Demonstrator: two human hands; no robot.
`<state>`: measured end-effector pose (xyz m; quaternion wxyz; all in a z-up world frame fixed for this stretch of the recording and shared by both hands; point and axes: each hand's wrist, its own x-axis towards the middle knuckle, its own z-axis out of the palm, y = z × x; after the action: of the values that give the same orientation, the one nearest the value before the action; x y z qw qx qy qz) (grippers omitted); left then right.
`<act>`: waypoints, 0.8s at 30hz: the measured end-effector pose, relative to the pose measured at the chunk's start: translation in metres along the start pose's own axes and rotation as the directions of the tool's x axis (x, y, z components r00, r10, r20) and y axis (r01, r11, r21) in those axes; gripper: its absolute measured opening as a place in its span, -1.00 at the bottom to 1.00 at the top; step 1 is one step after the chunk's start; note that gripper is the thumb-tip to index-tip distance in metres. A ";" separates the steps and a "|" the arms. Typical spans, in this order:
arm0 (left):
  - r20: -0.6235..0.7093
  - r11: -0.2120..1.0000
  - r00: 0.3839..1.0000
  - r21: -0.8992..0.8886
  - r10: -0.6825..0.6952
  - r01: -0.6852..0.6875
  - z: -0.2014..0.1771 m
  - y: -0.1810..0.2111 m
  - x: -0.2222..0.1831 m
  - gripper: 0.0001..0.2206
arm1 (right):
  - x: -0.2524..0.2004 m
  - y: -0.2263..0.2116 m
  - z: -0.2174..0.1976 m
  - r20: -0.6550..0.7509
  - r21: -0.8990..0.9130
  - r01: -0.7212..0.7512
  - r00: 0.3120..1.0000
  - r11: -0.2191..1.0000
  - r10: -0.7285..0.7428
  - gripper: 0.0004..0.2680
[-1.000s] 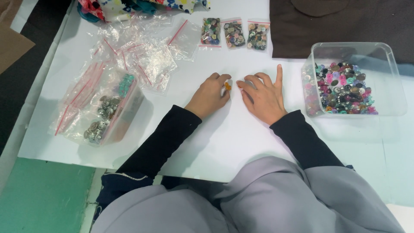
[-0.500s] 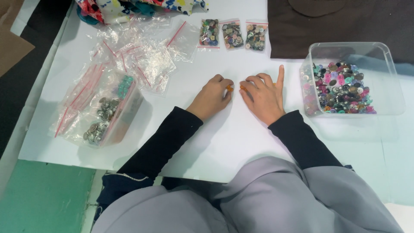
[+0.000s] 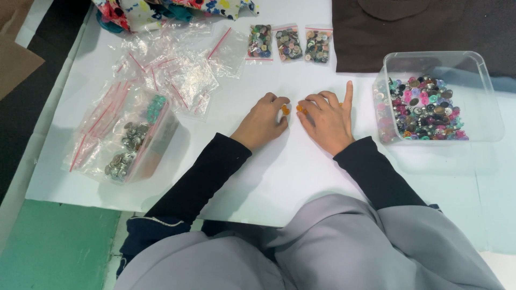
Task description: Sorting purple and pink buttons from a mixed container and placing them into small resealable plastic bags.
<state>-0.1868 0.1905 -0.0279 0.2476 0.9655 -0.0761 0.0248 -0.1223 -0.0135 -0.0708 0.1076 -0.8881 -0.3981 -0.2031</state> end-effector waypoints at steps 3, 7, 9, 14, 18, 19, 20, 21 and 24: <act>-0.008 1.000 1.000 -0.004 0.003 -0.003 0.002 -0.002 0.000 -0.62 | 0.000 -0.001 -0.003 -0.013 0.029 -0.003 1.000 1.000 0.003 -0.79; -0.004 1.000 1.000 0.002 -0.011 0.011 0.000 -0.004 0.000 -0.59 | 0.001 -0.003 -0.013 -0.023 0.027 -0.007 1.000 1.000 0.008 -0.77; -0.043 1.000 0.999 0.012 0.021 -0.020 -0.006 -0.001 0.000 -0.60 | 0.001 -0.005 -0.022 -0.099 0.091 -0.008 0.995 0.996 0.017 -0.77; -0.184 0.994 0.978 -0.020 0.101 -0.106 -0.041 0.026 0.005 -0.63 | 0.000 -0.006 -0.083 -0.273 0.310 0.051 0.961 0.949 0.037 -0.79; -0.378 0.954 0.894 -0.075 0.241 -0.289 -0.048 0.056 0.027 -0.68 | -0.014 0.015 -0.152 -0.356 0.388 0.059 0.930 0.920 0.090 -0.81; -0.375 0.954 0.894 -0.074 0.244 -0.291 -0.046 0.068 0.034 -0.68 | -0.019 0.022 -0.166 -0.357 0.389 0.056 0.929 0.920 0.094 -0.81; -0.390 0.915 0.865 -0.117 0.315 -0.386 -0.044 0.081 0.040 -0.70 | -0.024 0.030 -0.180 -0.276 0.347 -0.013 0.954 0.938 0.115 -0.83; -0.408 0.865 0.829 -0.159 0.382 -0.477 -0.041 0.094 0.047 -0.72 | -0.029 0.037 -0.194 -0.192 0.298 -0.080 0.971 0.951 0.141 -0.84; -0.327 0.845 0.830 -0.143 0.451 -0.515 -0.019 0.137 0.070 -0.71 | -0.036 0.080 -0.203 0.253 0.268 -0.382 0.914 0.884 0.318 -0.72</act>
<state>-0.1395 0.0720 0.0594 0.3490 0.8663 -0.2857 0.2147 -0.1398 -0.1620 0.0920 0.2405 -0.9331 -0.2663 -0.0234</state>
